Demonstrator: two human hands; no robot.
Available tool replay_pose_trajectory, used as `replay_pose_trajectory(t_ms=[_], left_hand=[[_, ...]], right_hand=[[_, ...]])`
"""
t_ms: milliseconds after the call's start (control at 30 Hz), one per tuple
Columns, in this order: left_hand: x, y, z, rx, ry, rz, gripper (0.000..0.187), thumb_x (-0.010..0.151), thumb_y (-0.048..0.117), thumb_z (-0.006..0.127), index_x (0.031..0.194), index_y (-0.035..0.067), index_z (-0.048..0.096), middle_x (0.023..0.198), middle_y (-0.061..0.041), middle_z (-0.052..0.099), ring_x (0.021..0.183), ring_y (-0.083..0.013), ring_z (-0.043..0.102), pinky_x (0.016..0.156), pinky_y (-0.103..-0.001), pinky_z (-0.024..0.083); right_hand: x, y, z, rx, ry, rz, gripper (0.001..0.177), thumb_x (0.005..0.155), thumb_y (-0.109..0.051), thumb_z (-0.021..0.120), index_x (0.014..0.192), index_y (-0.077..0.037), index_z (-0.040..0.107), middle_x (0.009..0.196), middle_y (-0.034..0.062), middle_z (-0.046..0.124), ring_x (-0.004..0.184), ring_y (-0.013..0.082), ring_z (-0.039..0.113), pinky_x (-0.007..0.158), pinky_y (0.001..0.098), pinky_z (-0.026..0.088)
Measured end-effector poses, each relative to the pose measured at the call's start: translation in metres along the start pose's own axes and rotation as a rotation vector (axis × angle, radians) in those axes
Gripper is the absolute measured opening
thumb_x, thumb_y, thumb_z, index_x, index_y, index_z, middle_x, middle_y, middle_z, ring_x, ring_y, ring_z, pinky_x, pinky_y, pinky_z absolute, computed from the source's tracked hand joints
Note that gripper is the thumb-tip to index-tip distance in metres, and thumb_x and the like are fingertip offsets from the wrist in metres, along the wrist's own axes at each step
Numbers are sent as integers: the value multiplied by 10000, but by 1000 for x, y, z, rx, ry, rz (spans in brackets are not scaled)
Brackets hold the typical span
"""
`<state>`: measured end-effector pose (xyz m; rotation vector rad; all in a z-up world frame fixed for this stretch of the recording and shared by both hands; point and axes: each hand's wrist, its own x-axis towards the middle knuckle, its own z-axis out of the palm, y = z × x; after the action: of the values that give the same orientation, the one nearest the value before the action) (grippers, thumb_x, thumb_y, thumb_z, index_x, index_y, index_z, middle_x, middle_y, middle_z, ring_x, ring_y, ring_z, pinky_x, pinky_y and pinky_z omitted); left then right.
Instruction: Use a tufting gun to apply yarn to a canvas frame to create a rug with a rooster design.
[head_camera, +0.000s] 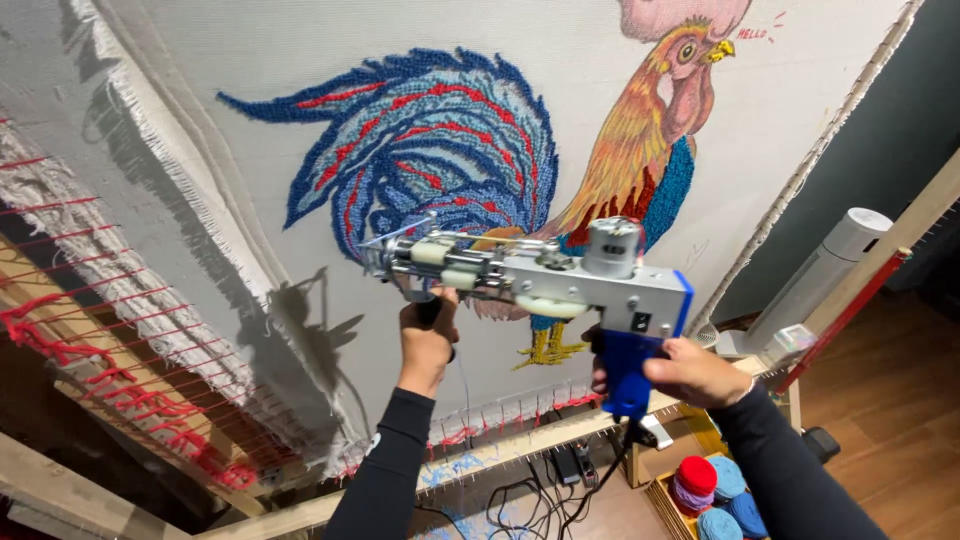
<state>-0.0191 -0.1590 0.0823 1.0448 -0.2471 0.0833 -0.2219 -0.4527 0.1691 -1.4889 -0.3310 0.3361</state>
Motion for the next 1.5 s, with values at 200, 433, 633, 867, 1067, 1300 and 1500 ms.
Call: replay_pose_trajectory(t_ms=[200,433,633,867,1067,1300,1500], left_hand=[[-11,8,78,183,-97,-27,181,944,233,712,1055,96,755,828,50,748,508,-51,508,462,-246,399],[-14,-10,149,220,-222,49,299,940,210,731,1191,49,748,935,-18,770,693,-51,626,512,-237,450],[-12,-39,181,36,-433,32,375,895,74,774,1249,-5,677,1170,-80,720,984,-126,691,723,-299,612],[2,-60,198,-43,-535,-25,134,949,33,650,1056,-28,704,1063,-82,755,942,-148,734,696,-334,640],[10,-65,197,-48,-565,-96,127,947,60,678,1023,-38,702,1006,-86,763,887,-139,733,634,-319,613],[14,-44,188,103,-567,-75,214,930,172,742,943,-41,733,878,-64,750,688,-95,660,588,-294,591],[19,-49,177,110,-582,-82,244,916,203,769,949,-37,741,815,-52,721,661,-91,651,574,-294,588]], right_hand=[[-24,-2,-9,182,462,-58,540,910,-357,697,1290,16,606,828,62,608,722,199,622,636,379,531],[-76,29,-60,243,595,-206,426,945,-310,653,1181,44,634,751,89,580,615,196,555,564,359,476],[-103,30,-81,192,777,-252,458,927,-296,633,1202,70,614,760,110,581,635,211,548,591,374,458],[-111,28,-81,171,942,-248,472,956,-326,631,1225,61,607,782,124,579,645,223,538,609,383,457],[-108,24,-68,163,1061,-188,456,934,-316,641,1208,48,630,804,132,599,644,232,536,598,383,453],[-97,15,-43,122,1125,-153,470,929,-309,637,1209,68,649,745,149,576,639,240,533,589,374,439],[-87,8,-23,113,1103,-182,465,926,-295,649,1192,86,642,727,146,557,613,236,514,562,385,430]])
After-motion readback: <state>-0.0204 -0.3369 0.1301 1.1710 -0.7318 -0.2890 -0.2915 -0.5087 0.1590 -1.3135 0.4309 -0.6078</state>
